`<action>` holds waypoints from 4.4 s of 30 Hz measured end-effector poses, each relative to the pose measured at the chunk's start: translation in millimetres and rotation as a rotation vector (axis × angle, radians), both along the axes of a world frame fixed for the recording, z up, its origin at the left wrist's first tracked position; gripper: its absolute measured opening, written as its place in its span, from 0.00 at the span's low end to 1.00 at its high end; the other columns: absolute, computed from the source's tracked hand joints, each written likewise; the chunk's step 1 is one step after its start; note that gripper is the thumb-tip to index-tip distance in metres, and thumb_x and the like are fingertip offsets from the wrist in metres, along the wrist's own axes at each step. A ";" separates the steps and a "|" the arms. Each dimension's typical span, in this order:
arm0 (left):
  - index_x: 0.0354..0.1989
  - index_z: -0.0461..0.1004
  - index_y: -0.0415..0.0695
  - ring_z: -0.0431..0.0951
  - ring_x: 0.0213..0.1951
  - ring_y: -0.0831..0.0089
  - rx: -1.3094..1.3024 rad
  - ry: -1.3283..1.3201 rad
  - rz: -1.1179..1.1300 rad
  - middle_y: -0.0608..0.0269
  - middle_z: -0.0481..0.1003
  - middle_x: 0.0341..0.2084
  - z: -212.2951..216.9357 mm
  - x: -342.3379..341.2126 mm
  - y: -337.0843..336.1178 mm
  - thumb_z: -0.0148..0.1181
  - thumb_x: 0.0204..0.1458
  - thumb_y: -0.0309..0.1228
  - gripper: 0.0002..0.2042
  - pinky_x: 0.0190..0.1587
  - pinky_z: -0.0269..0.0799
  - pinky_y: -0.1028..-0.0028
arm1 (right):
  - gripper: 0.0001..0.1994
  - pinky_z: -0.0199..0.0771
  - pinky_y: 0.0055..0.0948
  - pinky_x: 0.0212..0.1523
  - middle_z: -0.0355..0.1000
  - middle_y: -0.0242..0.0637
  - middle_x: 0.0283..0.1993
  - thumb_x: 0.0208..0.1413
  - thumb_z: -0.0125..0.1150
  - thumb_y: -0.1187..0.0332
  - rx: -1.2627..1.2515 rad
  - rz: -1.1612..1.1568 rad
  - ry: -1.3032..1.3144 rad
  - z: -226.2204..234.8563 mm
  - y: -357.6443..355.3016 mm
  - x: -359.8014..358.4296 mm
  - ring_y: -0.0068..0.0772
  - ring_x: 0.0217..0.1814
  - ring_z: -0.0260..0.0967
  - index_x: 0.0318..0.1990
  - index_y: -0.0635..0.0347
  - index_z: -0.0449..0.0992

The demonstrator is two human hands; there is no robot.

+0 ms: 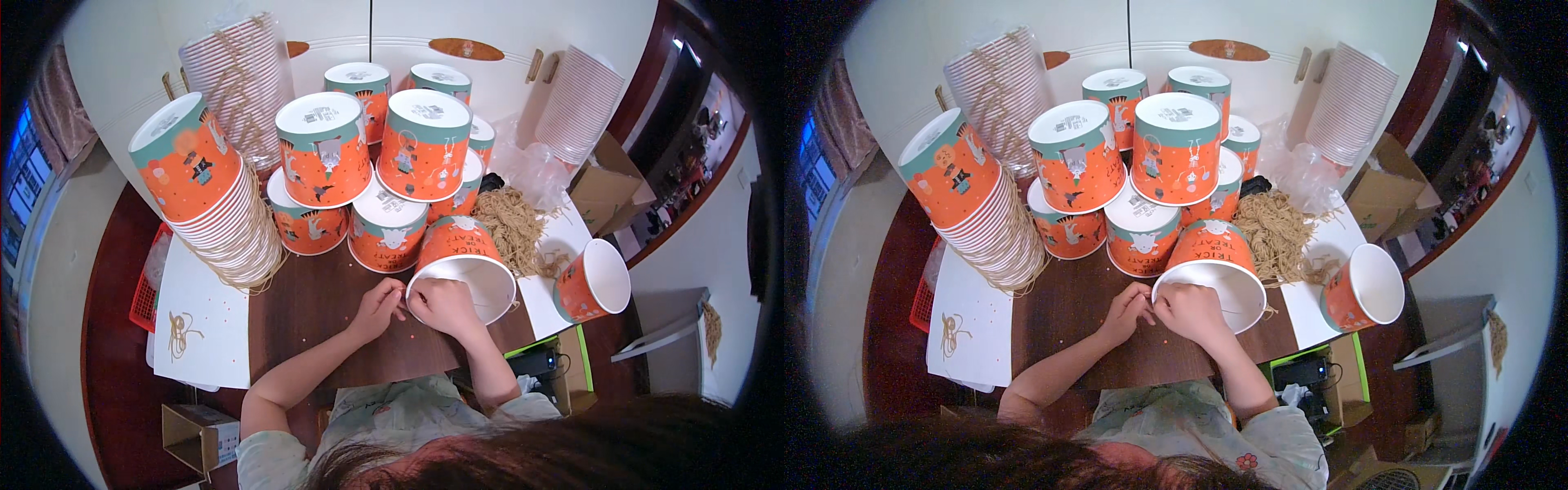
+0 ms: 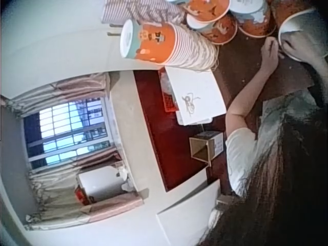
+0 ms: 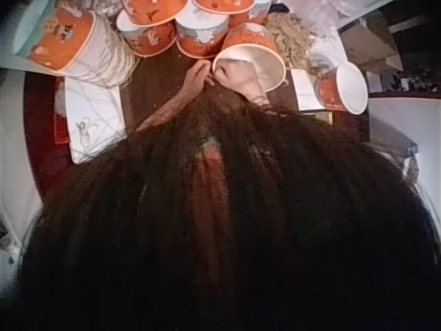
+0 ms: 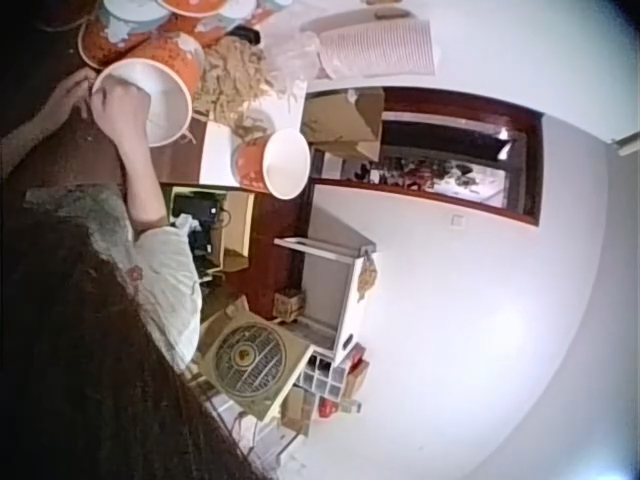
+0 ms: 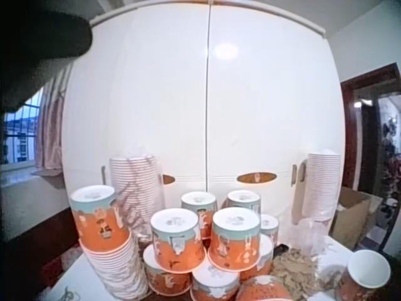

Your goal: Assembling paper buckets by attaching handles to them.

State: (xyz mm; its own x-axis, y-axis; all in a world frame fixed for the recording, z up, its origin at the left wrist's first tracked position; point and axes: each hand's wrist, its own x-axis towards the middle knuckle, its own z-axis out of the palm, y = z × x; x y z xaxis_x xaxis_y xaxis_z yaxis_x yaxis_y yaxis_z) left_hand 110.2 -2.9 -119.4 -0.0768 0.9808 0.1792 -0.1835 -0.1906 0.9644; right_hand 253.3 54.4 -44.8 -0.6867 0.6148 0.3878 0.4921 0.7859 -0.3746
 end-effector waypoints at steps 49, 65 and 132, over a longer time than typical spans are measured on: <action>0.31 0.67 0.37 0.70 0.28 0.73 0.256 -0.007 0.136 0.59 0.70 0.25 119.3 -6.9 -1.2 0.39 0.58 0.32 0.12 0.37 0.67 0.76 | 0.13 0.69 0.40 0.22 0.69 0.42 0.17 0.48 0.50 0.57 0.098 0.045 -0.398 47.9 16.4 21.1 0.44 0.20 0.70 0.27 0.59 0.69; 0.36 0.67 0.36 0.69 0.30 0.86 0.033 0.134 -0.250 0.68 0.70 0.27 74.2 -12.2 34.7 0.52 0.49 0.22 0.06 0.31 0.65 0.84 | 0.04 0.65 0.30 0.30 0.66 0.37 0.27 0.47 0.47 0.76 -0.343 0.431 0.261 61.1 36.2 23.9 0.36 0.29 0.66 0.31 0.60 0.66; 0.31 0.75 0.39 0.77 0.25 0.74 0.257 0.648 0.120 0.57 0.75 0.21 99.1 -21.8 19.9 0.56 0.43 0.24 0.06 0.27 0.70 0.78 | 0.08 0.68 0.32 0.28 0.68 0.40 0.22 0.41 0.56 0.77 -0.230 0.168 0.313 50.5 21.5 11.5 0.40 0.26 0.69 0.29 0.64 0.62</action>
State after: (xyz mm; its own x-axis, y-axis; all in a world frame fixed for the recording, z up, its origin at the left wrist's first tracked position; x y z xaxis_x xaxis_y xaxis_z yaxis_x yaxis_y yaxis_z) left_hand 88.4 17.0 -20.3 0.0187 0.8927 0.4503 0.4490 -0.4099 0.7940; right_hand 264.7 75.8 5.7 -0.6557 0.5992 0.4595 0.1991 0.7242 -0.6602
